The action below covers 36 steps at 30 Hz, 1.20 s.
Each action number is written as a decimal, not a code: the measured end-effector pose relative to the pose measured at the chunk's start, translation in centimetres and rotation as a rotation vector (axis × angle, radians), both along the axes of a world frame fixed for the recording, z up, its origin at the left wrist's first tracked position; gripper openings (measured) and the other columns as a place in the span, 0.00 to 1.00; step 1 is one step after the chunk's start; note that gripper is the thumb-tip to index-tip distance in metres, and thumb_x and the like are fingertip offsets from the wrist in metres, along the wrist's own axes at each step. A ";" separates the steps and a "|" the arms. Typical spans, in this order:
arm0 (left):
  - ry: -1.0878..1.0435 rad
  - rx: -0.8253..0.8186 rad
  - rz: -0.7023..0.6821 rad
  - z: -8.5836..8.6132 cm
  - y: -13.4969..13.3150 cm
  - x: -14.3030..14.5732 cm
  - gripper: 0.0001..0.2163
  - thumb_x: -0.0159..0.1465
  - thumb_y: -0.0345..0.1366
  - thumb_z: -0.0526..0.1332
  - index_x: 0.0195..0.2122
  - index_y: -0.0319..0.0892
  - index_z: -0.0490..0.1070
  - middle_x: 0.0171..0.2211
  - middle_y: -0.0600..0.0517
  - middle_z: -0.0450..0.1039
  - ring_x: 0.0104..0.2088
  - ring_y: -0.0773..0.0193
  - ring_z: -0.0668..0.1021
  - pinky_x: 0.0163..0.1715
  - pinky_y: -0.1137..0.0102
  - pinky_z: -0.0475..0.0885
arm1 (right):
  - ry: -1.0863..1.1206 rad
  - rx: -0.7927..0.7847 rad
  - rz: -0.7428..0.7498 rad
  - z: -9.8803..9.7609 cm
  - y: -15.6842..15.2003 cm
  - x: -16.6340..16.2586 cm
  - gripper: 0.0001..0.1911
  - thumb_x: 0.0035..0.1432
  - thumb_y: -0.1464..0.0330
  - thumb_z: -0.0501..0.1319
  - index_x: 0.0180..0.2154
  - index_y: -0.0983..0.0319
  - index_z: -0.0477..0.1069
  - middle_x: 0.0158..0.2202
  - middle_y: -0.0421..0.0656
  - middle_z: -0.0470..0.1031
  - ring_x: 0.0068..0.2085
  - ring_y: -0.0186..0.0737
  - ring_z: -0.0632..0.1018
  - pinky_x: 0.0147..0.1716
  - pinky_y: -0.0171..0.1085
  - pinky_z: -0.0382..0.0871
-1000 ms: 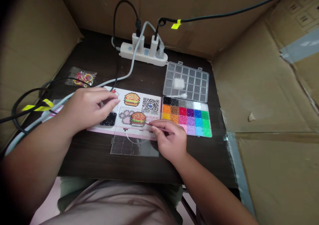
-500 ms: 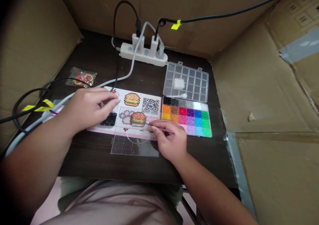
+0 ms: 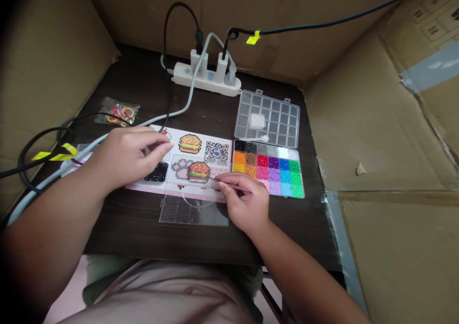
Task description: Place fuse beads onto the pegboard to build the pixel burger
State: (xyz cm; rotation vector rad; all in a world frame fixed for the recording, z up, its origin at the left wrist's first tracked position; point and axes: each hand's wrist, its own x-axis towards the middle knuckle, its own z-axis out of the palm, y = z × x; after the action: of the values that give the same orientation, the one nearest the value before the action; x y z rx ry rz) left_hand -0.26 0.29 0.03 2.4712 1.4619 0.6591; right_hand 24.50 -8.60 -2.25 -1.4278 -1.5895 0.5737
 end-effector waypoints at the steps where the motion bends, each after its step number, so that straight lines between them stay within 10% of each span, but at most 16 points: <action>1: -0.003 0.001 -0.002 0.0 0.0 0.0 0.13 0.66 0.40 0.55 0.36 0.42 0.79 0.34 0.49 0.79 0.34 0.60 0.79 0.37 0.66 0.71 | 0.007 0.002 -0.002 0.0 0.0 0.0 0.04 0.56 0.73 0.65 0.32 0.59 0.79 0.32 0.42 0.83 0.35 0.40 0.83 0.36 0.39 0.80; 8: -0.022 0.017 -0.007 -0.3 0.1 0.0 0.13 0.66 0.41 0.55 0.36 0.43 0.79 0.36 0.50 0.79 0.35 0.60 0.79 0.37 0.67 0.71 | 0.054 0.107 -0.020 0.7 -0.1 0.4 0.06 0.54 0.75 0.66 0.33 0.59 0.79 0.33 0.42 0.83 0.35 0.40 0.83 0.37 0.39 0.80; 16: -0.019 0.080 -0.021 -0.7 0.2 -0.2 0.13 0.66 0.43 0.55 0.35 0.45 0.78 0.36 0.51 0.79 0.32 0.61 0.79 0.33 0.67 0.71 | -0.035 0.165 -0.366 2.2 0.7 5.4 0.02 0.52 0.70 0.68 0.31 0.60 0.79 0.31 0.43 0.82 0.33 0.41 0.83 0.34 0.39 0.80; 22: -0.021 0.111 -0.036 -0.6 0.3 -0.2 0.14 0.67 0.43 0.54 0.35 0.44 0.78 0.37 0.51 0.79 0.31 0.62 0.79 0.33 0.67 0.72 | -0.094 -0.138 -0.256 2.4 1.0 6.7 0.05 0.53 0.67 0.66 0.30 0.61 0.80 0.31 0.44 0.83 0.31 0.41 0.82 0.30 0.37 0.78; 36: -0.035 0.100 -0.061 0.0 0.0 0.1 0.14 0.67 0.43 0.52 0.35 0.44 0.75 0.35 0.51 0.79 0.34 0.59 0.80 0.35 0.64 0.75 | -0.030 -0.153 -0.261 2.2 0.8 6.3 0.05 0.50 0.66 0.67 0.28 0.61 0.79 0.30 0.45 0.82 0.29 0.41 0.82 0.26 0.36 0.79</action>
State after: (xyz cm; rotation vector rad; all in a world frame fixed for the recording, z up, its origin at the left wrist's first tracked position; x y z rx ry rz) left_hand -0.19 0.31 0.04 2.5536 1.3673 0.7781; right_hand 30.76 -7.84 -0.03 -1.7336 -1.3765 0.5291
